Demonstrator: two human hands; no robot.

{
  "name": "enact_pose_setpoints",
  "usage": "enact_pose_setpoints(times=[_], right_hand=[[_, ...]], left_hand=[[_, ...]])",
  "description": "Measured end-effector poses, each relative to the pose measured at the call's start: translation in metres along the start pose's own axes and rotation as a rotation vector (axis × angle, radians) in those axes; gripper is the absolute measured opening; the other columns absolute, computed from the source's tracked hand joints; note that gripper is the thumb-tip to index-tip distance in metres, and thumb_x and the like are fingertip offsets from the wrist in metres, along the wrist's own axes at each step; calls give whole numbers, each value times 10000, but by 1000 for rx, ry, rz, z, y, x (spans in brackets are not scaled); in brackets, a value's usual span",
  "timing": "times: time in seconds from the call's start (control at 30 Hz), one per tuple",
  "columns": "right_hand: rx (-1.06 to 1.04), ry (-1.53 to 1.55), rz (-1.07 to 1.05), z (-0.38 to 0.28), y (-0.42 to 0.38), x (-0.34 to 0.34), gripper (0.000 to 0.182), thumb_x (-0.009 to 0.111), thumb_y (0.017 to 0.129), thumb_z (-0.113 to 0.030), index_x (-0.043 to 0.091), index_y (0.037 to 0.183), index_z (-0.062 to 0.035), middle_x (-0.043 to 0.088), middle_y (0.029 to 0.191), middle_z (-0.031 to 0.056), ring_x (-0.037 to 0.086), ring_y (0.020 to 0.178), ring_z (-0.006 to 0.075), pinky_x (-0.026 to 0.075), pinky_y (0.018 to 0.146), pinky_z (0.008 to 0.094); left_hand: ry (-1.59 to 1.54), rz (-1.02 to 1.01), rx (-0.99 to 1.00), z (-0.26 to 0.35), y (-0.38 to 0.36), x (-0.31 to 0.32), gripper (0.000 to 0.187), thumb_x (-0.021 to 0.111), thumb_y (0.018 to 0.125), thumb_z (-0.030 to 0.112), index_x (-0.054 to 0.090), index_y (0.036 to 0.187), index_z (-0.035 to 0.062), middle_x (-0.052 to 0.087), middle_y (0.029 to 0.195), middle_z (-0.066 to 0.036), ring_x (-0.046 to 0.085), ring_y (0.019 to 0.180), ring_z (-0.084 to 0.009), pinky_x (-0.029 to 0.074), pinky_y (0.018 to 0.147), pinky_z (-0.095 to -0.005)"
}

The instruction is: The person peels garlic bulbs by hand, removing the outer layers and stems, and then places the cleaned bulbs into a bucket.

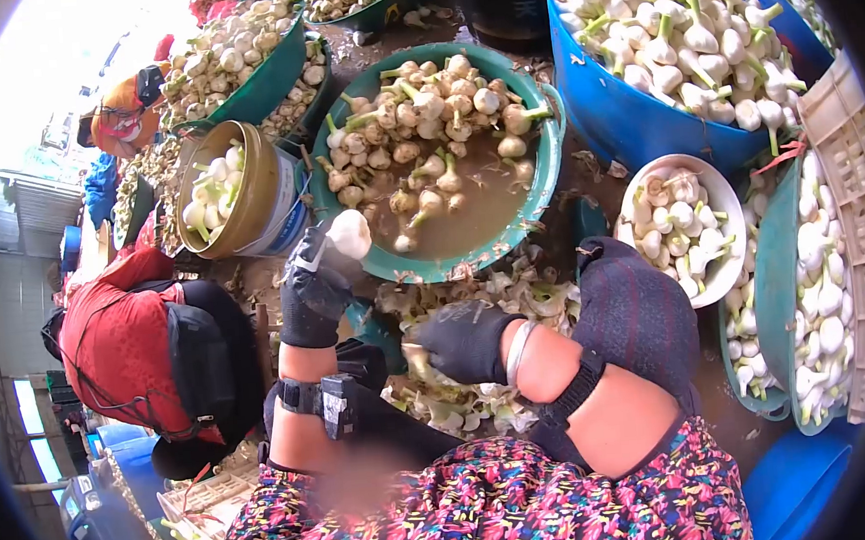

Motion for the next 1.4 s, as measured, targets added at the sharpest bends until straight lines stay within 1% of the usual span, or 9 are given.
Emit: enact_pose_setpoints(times=[0.23, 0.43, 0.67, 0.77, 1.0, 1.07, 1.17, 1.27, 1.4], right_hand=[[253, 137, 129, 31, -6, -11, 257, 549, 690, -195, 620, 861, -17, 616, 868, 220, 583, 856, 381, 456, 762, 429], [260, 86, 39, 30, 4, 8, 339, 567, 746, -282, 605, 968, -29, 622, 971, 187, 588, 927, 339, 451, 831, 399], [248, 71, 252, 33, -2, -14, 267, 546, 760, -267, 598, 826, -13, 607, 784, 194, 587, 787, 362, 452, 740, 450], [199, 148, 228, 28, -1, -16, 258, 535, 770, -251, 589, 814, -2, 601, 787, 200, 582, 780, 362, 454, 717, 449], [299, 152, 207, 49, 0, -23, 289, 511, 794, -266, 568, 890, 1, 591, 791, 212, 581, 783, 359, 451, 706, 460], [368, 229, 125, 52, 2, -30, 311, 526, 794, -261, 552, 949, 6, 591, 812, 213, 578, 790, 370, 449, 704, 466], [462, 236, 316, 57, -3, -46, 509, 582, 757, -196, 437, 1201, 6, 550, 1026, 247, 538, 955, 390, 432, 814, 443], [366, 167, 791, 70, -6, -47, 663, 582, 720, -181, 334, 1319, -42, 437, 1215, 292, 431, 1146, 401, 347, 970, 433], [237, 357, 964, 72, -2, -59, 730, 612, 678, -79, 313, 1344, -52, 460, 1228, 233, 434, 1177, 328, 322, 1006, 385]], left_hand=[[87, -13, -55, -21, -2, 24, 318, 484, 893, 281, 558, 1084, 37, 611, 1016, -86, 614, 858, -185, 510, 708, -314], [-125, -475, 57, 17, -5, 143, 382, 519, 889, 242, 514, 1148, -39, 596, 972, -135, 610, 826, -224, 517, 725, -371], [830, -141, 84, -89, 115, -48, 232, 587, 827, 111, 591, 1027, -9, 618, 911, -100, 592, 806, -207, 473, 744, -290], [1670, -230, -25, -126, 130, -44, 522, 652, 749, 236, 501, 1212, 46, 566, 1144, -173, 543, 1053, -343, 419, 906, -409], [1984, -236, 13, -254, 225, -136, 728, 657, 716, 320, 324, 1337, 139, 475, 1270, -145, 474, 1147, -320, 358, 948, -479], [1814, -217, -229, -191, 197, -82, 608, 657, 717, 289, 449, 1263, 121, 567, 1149, -153, 538, 1060, -327, 402, 907, -454], [1582, -269, 38, -132, 178, -51, 354, 687, 708, 190, 638, 1035, 66, 655, 918, -144, 614, 906, -292, 467, 815, -356], [942, -387, -234, -74, 124, 2, 312, 643, 775, 88, 600, 1061, -29, 651, 869, -89, 593, 759, -112, 477, 686, -251], [558, -501, -324, -12, 40, 63, 350, 609, 804, 90, 550, 1127, -33, 631, 889, -85, 612, 758, -143, 503, 690, -269]])
Point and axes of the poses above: each hand's wrist, its own y-axis towards the middle knuckle, its own x-axis out of the palm, z = x × y, the point moved 6 cm from there along y, towards the middle knuckle
